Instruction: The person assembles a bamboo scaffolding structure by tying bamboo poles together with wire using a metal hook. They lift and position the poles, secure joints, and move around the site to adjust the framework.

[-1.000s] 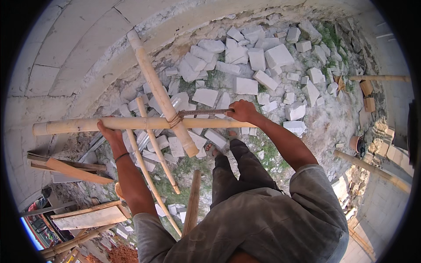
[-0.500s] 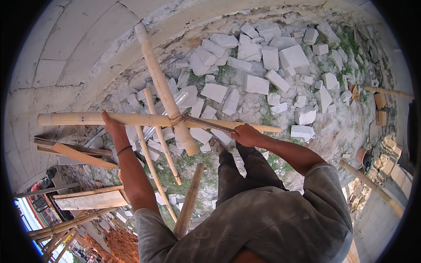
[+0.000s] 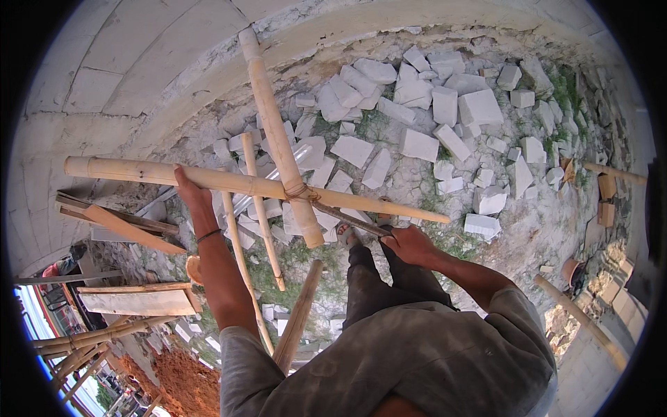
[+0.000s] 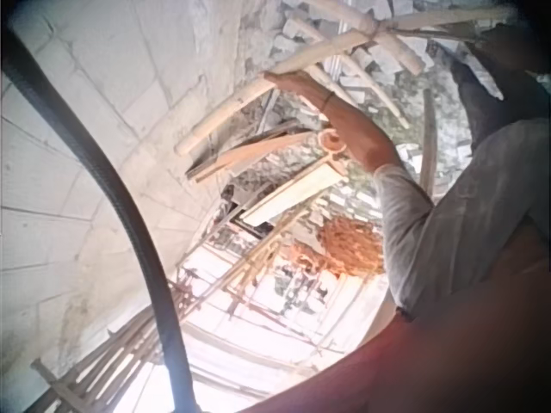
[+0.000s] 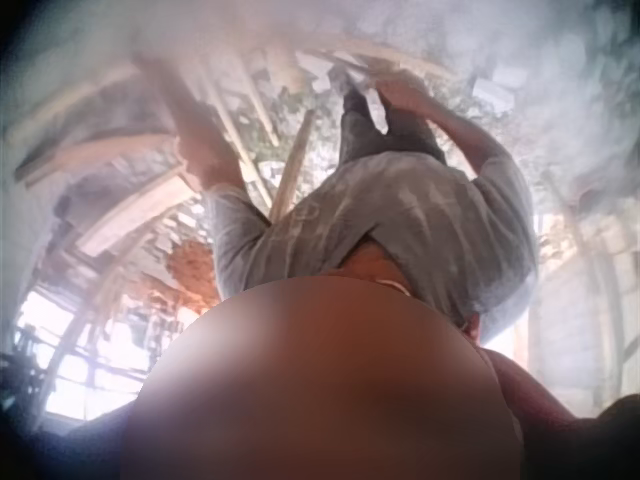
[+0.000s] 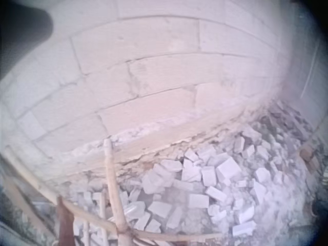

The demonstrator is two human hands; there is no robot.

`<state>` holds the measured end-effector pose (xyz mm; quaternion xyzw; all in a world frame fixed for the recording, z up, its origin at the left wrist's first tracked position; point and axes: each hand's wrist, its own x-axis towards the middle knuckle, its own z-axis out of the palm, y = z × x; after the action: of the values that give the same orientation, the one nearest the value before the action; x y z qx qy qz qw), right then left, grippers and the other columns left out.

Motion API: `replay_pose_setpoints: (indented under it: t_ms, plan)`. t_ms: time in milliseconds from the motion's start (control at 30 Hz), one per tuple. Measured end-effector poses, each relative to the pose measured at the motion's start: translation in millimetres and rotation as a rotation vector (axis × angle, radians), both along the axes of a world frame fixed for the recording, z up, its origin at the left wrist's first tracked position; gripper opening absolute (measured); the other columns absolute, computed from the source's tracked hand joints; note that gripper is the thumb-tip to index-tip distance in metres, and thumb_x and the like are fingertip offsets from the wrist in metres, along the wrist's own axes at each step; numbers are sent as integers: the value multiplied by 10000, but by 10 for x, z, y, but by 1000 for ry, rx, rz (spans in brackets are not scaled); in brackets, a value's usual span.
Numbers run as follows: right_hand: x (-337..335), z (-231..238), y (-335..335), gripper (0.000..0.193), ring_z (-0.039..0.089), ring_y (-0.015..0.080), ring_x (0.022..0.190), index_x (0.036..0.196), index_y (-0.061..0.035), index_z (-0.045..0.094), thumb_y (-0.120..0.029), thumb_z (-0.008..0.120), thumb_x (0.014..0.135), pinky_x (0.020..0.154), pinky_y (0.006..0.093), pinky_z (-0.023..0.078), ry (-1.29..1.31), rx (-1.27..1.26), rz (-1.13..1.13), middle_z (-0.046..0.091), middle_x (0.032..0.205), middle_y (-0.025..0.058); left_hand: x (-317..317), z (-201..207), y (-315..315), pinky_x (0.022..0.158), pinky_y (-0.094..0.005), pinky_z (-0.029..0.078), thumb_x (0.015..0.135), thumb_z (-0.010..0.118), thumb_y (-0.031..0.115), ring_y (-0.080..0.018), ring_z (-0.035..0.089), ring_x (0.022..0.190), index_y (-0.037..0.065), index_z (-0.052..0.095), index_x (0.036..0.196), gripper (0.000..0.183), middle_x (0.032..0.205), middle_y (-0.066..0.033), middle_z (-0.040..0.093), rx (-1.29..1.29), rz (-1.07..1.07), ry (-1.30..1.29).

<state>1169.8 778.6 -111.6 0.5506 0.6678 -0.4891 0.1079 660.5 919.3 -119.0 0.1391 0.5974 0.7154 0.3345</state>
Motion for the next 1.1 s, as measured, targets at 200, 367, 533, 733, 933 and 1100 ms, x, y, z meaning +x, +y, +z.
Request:
replay_pose_setpoints:
  t_ms: [200,367,533,733,933,1100]
  plan:
    - [129,11,33,416,622,436,748,818,-2,631,-397,513,880,691,525,496,76,170,27,623,721,244,12,73,-118,799,-405,490,863,626,376,-256,554,909,50,446,1160,476,996,-108,522,-11,2,-56]
    - [-72,82,117,378,643,396,733,852,-10,615,-377,535,885,642,490,518,-136,281,47,630,696,216,15,-19,71,832,-426,475,869,611,395,-272,569,935,32,443,1158,493,1003,-127,551,31,-53,-112]
    - [111,174,-116,365,655,369,725,882,-17,609,-376,545,890,624,462,527,-207,231,320,641,710,189,-31,45,-379,855,-429,483,873,606,360,-286,583,912,14,424,1168,489,993,-143,565,121,-98,-99]
    - [558,276,-190,272,642,348,659,863,-32,576,-304,589,863,582,456,517,-403,179,363,638,714,159,-52,5,-282,825,-399,509,896,590,271,-285,606,923,2,402,1190,441,1023,-169,580,151,-87,-128]
    - [75,132,287,164,634,334,701,890,2,509,-86,619,806,546,437,484,49,707,-100,615,735,173,33,-60,55,744,-360,520,871,631,219,-273,614,945,2,469,1139,381,1052,-156,590,133,-31,-165]
    - [-550,-445,551,276,574,501,706,1060,32,438,-137,520,859,654,555,454,255,276,-225,588,730,303,94,39,3,740,-356,529,824,682,153,-239,619,814,-15,506,1080,353,958,-110,583,109,5,-23]
